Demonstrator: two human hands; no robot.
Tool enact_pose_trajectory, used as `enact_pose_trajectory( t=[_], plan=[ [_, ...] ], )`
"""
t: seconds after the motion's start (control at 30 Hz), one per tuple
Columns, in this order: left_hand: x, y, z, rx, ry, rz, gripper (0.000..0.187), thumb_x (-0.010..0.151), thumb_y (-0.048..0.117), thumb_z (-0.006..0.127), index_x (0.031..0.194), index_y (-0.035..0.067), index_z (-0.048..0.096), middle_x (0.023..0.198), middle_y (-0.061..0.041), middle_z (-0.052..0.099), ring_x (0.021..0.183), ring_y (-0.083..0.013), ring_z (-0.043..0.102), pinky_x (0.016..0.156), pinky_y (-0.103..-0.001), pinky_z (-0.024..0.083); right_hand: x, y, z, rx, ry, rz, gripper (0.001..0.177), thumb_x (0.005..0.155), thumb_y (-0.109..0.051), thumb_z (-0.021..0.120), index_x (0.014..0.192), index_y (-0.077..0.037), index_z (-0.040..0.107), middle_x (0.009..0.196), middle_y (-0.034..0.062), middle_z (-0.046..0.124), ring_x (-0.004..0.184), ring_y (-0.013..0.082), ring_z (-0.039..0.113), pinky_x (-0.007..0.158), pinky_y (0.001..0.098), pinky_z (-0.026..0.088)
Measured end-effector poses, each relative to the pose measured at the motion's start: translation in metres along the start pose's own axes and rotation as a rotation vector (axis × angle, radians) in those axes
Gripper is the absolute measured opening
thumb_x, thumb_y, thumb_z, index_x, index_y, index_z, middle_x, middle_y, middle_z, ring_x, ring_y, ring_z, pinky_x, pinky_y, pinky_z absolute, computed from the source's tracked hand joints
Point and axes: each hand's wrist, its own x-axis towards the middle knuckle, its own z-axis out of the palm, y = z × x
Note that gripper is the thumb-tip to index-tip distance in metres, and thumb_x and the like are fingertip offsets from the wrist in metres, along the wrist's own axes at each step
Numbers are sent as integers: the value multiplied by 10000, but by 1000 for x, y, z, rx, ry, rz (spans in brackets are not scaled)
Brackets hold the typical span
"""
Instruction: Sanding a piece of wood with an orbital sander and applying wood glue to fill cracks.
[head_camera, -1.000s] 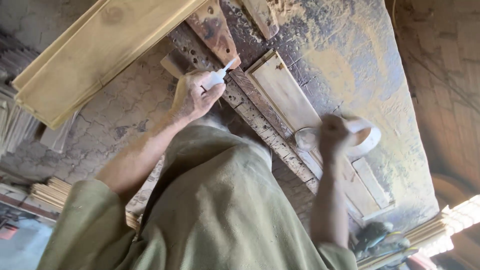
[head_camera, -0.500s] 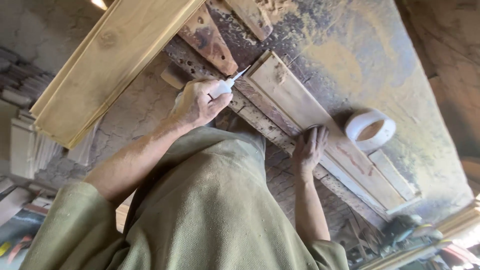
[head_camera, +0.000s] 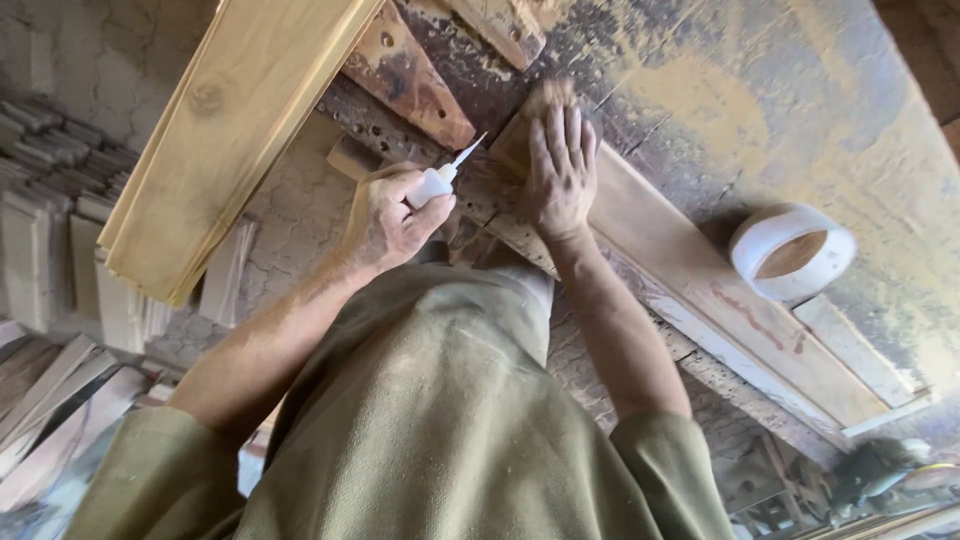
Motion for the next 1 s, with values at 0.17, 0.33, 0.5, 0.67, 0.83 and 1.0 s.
enact_pose_trajectory(
  t=[0.17,0.33,0.5,0.67,0.83,1.0],
  plan=[
    [8,9,-5,-61,0,-27,373,888,265,810,674,11,641,617,-185,594,578,-305,654,521,-358,511,-17,18,-46,182,-29,-142,411,995,-90,397,1143,20,764,1216,289,683,1142,481,651,965,569,540],
    [9,-8,-6,-24,-20,67,303,894,258,763,765,-2,674,672,-147,614,595,-285,598,585,-364,495,24,-1,-19,166,-121,-72,318,1005,-90,507,1188,44,730,1316,259,624,1239,445,598,1074,556,460],
    [13,-1,7,-8,-25,37,397,889,306,808,689,25,613,633,-206,560,621,-362,647,531,-377,507,-4,19,-26,167,-71,-140,399,1082,-135,402,1213,-3,756,1300,266,671,1237,442,619,1082,539,461],
    [14,10,4,19,-29,65,344,894,257,768,696,12,629,703,-208,655,665,-379,685,595,-412,555,12,17,-11,110,-20,-171,375,1023,-106,424,1115,-25,778,1174,245,707,1113,428,677,993,530,535],
    [39,0,31,151,-42,244,312,878,236,789,716,15,640,777,-213,708,762,-413,721,654,-456,578,16,17,-15,136,2,-98,355,1075,-242,507,1179,-3,749,1235,253,684,1168,428,647,1032,533,503],
    [46,-33,72,257,-72,200,252,849,281,781,823,36,728,790,-202,726,755,-385,741,641,-455,601,-79,57,-53,125,-37,-74,300,997,-61,518,1062,-2,805,1111,265,749,1043,438,717,972,562,544]
  ],
)
